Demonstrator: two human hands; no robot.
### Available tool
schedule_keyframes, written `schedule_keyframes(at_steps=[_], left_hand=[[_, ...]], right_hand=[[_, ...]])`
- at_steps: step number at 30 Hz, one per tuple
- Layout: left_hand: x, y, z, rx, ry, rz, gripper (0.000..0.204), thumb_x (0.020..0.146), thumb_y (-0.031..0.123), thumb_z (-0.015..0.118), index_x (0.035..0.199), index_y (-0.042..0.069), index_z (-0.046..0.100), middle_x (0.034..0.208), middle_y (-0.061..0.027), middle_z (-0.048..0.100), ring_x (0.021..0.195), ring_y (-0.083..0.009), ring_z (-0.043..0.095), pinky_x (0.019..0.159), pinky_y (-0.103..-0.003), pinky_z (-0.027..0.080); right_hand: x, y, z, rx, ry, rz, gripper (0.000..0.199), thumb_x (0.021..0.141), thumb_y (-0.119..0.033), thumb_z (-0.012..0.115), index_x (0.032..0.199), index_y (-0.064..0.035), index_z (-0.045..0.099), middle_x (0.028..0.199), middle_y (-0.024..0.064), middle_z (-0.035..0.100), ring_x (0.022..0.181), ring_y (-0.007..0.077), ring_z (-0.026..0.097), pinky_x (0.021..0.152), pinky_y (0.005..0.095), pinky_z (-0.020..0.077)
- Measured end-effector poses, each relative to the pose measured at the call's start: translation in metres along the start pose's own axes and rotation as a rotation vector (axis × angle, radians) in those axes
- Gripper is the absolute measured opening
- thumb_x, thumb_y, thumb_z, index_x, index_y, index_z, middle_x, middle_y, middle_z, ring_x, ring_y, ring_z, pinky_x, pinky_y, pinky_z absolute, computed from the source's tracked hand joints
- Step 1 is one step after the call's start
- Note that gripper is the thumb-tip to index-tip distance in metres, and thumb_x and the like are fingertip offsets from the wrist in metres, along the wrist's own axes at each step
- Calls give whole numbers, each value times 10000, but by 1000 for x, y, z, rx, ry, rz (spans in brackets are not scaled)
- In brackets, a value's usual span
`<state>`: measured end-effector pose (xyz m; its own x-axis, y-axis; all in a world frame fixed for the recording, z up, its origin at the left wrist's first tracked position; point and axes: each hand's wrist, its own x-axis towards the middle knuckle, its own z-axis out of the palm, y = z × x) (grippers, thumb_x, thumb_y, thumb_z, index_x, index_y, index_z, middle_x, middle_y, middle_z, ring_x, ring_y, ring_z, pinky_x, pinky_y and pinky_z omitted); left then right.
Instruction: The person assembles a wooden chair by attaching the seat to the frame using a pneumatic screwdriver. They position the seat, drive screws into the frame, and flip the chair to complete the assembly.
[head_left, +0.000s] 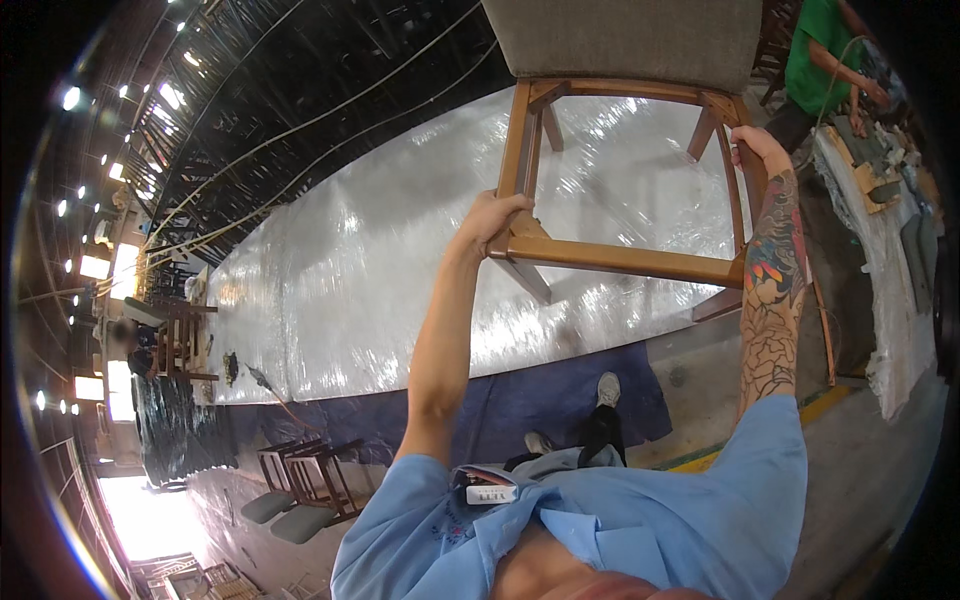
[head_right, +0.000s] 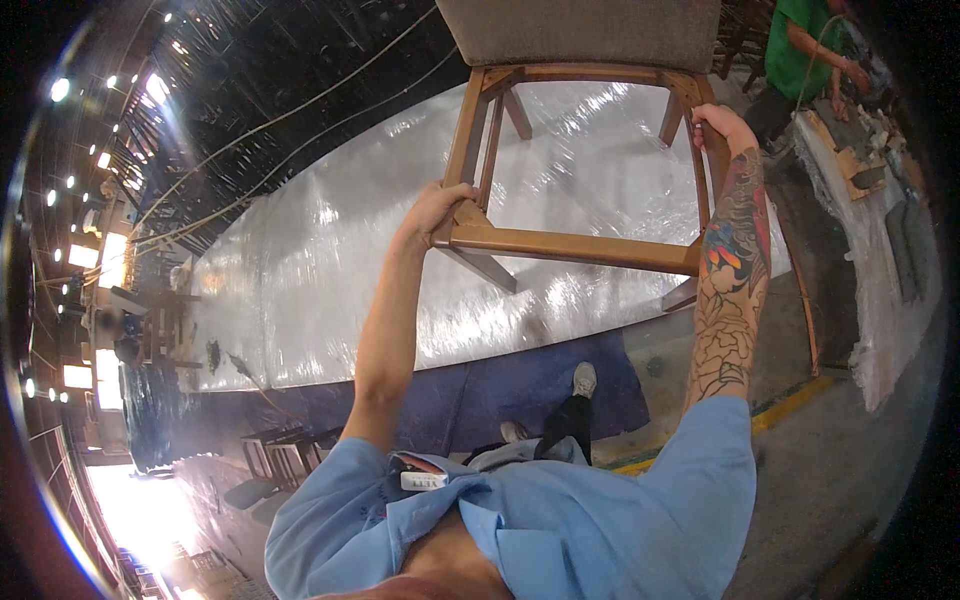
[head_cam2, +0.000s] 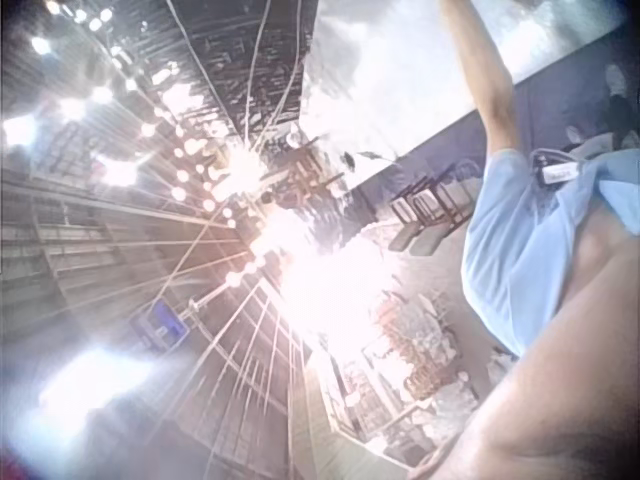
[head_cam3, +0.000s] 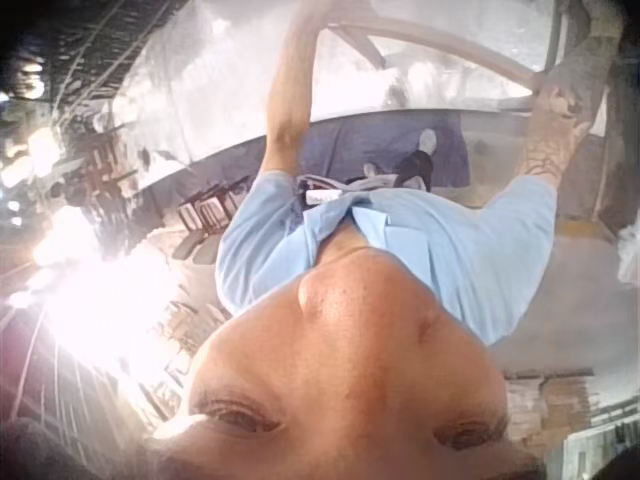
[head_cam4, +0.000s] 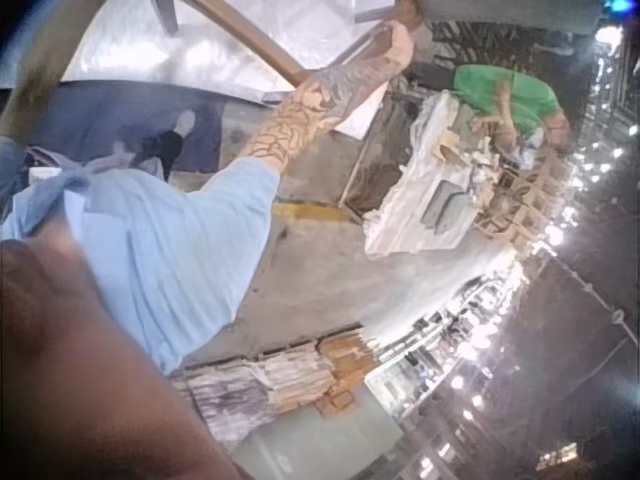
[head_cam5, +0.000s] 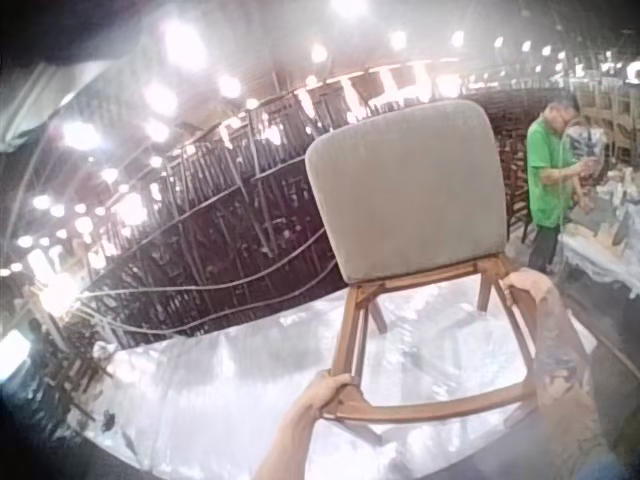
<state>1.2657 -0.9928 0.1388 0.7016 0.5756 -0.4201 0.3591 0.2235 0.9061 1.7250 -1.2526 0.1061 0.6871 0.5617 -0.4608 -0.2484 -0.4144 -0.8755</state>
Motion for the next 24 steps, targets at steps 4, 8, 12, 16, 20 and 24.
schedule_keyframes(at_steps=[4,8,12,16,20,24], left_hand=[[-26,5,9,192,22,56,340,775,163,678,1034,-46,604,837,-92,649,700,-167,652,636,-305,537],[-132,-68,-14,141,181,106,401,732,149,677,1055,-59,565,839,-138,648,737,-222,655,669,-353,535],[-209,-112,-21,373,170,313,580,746,139,660,1279,-25,503,1013,-257,661,989,-354,663,883,-434,503],[-360,-106,-84,371,245,445,405,717,72,662,1050,-70,482,791,-259,637,774,-432,661,683,-455,541],[-522,-78,-119,528,383,557,397,696,71,678,1004,-64,467,759,-232,633,728,-429,656,623,-470,527],[-652,-89,-164,774,511,551,449,683,79,680,1055,-50,464,764,-205,624,700,-403,657,581,-459,507]], right_hand=[[-35,6,-20,15,28,-73,161,782,-180,643,813,-29,594,698,68,598,551,206,596,485,350,498],[-187,25,65,157,167,-231,154,778,-177,620,821,-33,588,769,59,594,666,180,597,605,317,507],[-343,86,75,326,359,-405,224,788,-214,588,920,-33,595,803,50,582,704,170,583,665,297,494],[-419,118,151,368,356,-536,293,796,-240,562,1004,-35,588,825,46,575,720,168,576,691,288,487],[-474,145,244,445,166,-534,348,800,-253,541,1073,-38,566,835,48,574,713,176,576,682,291,486],[-520,166,343,538,-39,-511,404,807,-271,508,1137,-41,549,844,40,558,707,172,554,680,303,476]])
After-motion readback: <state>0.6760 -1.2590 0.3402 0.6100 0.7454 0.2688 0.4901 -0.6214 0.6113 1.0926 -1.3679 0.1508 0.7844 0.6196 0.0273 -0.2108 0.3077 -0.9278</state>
